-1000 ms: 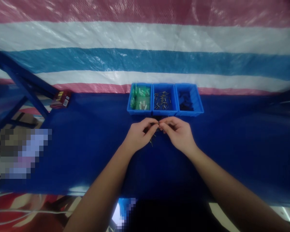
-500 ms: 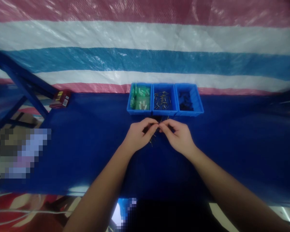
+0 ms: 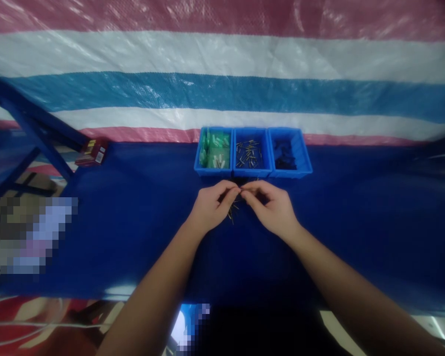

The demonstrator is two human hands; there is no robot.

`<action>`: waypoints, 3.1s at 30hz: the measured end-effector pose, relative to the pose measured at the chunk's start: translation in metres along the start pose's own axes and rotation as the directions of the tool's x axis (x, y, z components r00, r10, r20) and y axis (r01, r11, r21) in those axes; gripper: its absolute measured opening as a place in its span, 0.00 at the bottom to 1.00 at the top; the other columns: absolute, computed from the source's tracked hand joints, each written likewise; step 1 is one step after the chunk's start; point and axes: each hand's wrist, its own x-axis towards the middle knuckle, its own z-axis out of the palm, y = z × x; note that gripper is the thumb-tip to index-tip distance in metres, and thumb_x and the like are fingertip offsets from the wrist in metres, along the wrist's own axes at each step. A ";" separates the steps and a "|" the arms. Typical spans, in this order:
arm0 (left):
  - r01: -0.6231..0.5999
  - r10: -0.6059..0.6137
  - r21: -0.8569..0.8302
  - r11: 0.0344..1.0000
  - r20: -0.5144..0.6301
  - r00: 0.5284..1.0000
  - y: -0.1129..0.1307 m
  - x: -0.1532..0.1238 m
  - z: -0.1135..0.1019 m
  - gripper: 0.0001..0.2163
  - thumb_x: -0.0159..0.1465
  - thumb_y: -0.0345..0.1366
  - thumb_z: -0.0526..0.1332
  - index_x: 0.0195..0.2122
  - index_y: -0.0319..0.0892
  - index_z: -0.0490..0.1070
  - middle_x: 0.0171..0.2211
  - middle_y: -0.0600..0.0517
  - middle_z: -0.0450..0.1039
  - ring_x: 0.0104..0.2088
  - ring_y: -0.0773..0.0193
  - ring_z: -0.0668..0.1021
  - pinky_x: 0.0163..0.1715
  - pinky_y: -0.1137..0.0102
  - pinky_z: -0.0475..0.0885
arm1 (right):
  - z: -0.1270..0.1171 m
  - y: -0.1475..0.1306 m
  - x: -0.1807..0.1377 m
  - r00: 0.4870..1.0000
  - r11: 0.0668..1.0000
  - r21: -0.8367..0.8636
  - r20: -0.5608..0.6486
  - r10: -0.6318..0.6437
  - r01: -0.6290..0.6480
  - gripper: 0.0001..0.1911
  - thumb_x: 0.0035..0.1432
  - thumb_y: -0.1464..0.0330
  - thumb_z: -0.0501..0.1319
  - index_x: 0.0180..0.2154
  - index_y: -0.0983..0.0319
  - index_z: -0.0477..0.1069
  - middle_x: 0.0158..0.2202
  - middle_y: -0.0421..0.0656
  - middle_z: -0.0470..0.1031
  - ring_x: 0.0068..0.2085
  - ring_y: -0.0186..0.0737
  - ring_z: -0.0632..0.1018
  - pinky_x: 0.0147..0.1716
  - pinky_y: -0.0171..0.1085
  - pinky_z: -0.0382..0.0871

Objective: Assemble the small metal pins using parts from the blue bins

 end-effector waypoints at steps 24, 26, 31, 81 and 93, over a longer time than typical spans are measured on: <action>0.016 -0.017 0.013 1.000 0.049 0.999 0.002 0.001 -0.001 0.10 0.72 0.41 0.58 0.38 0.42 0.75 0.27 0.56 0.76 0.24 0.72 0.75 0.27 0.76 0.68 | -0.005 -0.002 0.000 0.999 0.997 -0.076 0.038 0.013 -0.010 0.16 0.65 0.61 0.63 0.28 0.61 0.77 0.26 0.40 0.80 0.28 0.35 0.78 0.30 0.35 0.69; 0.012 -0.013 0.021 1.000 0.054 0.998 0.002 0.001 0.000 0.10 0.72 0.41 0.58 0.37 0.42 0.75 0.27 0.56 0.76 0.23 0.72 0.74 0.26 0.76 0.67 | -0.006 -0.003 0.000 0.997 0.996 -0.073 0.048 0.056 -0.052 0.21 0.67 0.58 0.60 0.25 0.61 0.76 0.23 0.40 0.78 0.26 0.34 0.77 0.29 0.35 0.68; 0.035 -0.037 0.047 0.998 0.058 0.998 0.001 0.000 0.000 0.11 0.72 0.42 0.57 0.38 0.42 0.74 0.26 0.56 0.76 0.23 0.71 0.75 0.25 0.75 0.66 | -0.003 -0.003 0.000 0.995 0.996 -0.044 0.046 0.084 -0.082 0.17 0.66 0.58 0.61 0.29 0.61 0.76 0.26 0.41 0.79 0.28 0.35 0.77 0.29 0.35 0.70; -0.042 0.042 -0.007 0.999 0.052 0.998 0.002 0.000 0.000 0.08 0.71 0.39 0.59 0.43 0.43 0.76 0.31 0.54 0.79 0.27 0.70 0.77 0.30 0.75 0.71 | -0.003 -0.003 0.000 0.988 0.983 -0.111 -0.031 -0.149 0.145 0.04 0.63 0.68 0.64 0.39 0.57 0.77 0.36 0.43 0.79 0.38 0.41 0.79 0.37 0.42 0.75; 0.005 -0.007 0.061 0.998 0.025 1.000 -0.001 -0.002 0.005 0.07 0.69 0.39 0.61 0.45 0.44 0.75 0.24 0.58 0.75 0.21 0.72 0.74 0.26 0.75 0.68 | -0.001 0.002 0.007 0.987 0.925 0.361 -0.051 0.149 -0.121 0.11 0.55 0.63 0.71 0.38 0.60 0.75 0.32 0.40 0.78 0.31 0.34 0.77 0.33 0.37 0.75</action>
